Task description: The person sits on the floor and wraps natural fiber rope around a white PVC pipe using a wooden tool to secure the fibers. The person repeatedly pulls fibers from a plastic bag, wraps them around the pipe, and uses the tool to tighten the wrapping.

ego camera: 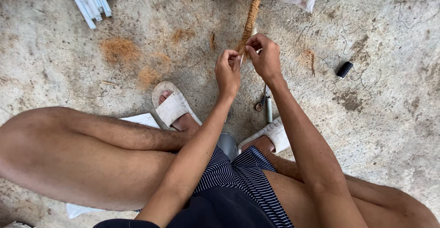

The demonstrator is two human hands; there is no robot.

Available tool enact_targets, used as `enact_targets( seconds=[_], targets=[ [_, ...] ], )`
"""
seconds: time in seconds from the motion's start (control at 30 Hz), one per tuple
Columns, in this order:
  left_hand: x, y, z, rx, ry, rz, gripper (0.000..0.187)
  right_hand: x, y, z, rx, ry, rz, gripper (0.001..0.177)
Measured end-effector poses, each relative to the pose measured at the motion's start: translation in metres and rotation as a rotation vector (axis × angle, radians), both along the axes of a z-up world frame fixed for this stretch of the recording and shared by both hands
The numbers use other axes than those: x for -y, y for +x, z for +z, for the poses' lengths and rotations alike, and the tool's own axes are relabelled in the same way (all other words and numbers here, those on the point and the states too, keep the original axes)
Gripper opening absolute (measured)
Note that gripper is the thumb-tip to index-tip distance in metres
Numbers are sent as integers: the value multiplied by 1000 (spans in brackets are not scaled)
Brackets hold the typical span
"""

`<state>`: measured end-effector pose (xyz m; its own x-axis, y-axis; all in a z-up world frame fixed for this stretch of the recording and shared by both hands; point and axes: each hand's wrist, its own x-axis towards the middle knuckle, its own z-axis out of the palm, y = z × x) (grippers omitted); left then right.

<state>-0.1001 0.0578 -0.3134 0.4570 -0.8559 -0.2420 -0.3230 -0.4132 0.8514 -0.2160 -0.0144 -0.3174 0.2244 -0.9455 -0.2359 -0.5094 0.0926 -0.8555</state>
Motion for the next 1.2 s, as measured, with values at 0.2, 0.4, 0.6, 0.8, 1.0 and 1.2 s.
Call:
enact_targets(
  seconds=[0.2, 0.4, 0.6, 0.8, 1.0, 1.2],
  targets=[
    [2, -2, 0, 164, -20, 7, 11, 1, 2, -4, 1, -71, -24, 10],
    [4, -4, 0, 35, 130, 43, 11, 1, 2, -11, -20, -76, -50, 10],
    [1, -3, -11, 399, -79, 33, 16, 2, 3, -16, 27, -34, -42, 15],
    [0, 2, -19, 35, 26, -16, 13, 6, 4, -9, 92, 122, -83, 26],
    [3, 2, -13, -62, -23, 31, 18, 9, 2, -13, 103, 199, -53, 49],
    [2, 2, -20, 8, 61, -19, 34, 8, -2, -25, 7, 224, 48, 32]
  ],
)
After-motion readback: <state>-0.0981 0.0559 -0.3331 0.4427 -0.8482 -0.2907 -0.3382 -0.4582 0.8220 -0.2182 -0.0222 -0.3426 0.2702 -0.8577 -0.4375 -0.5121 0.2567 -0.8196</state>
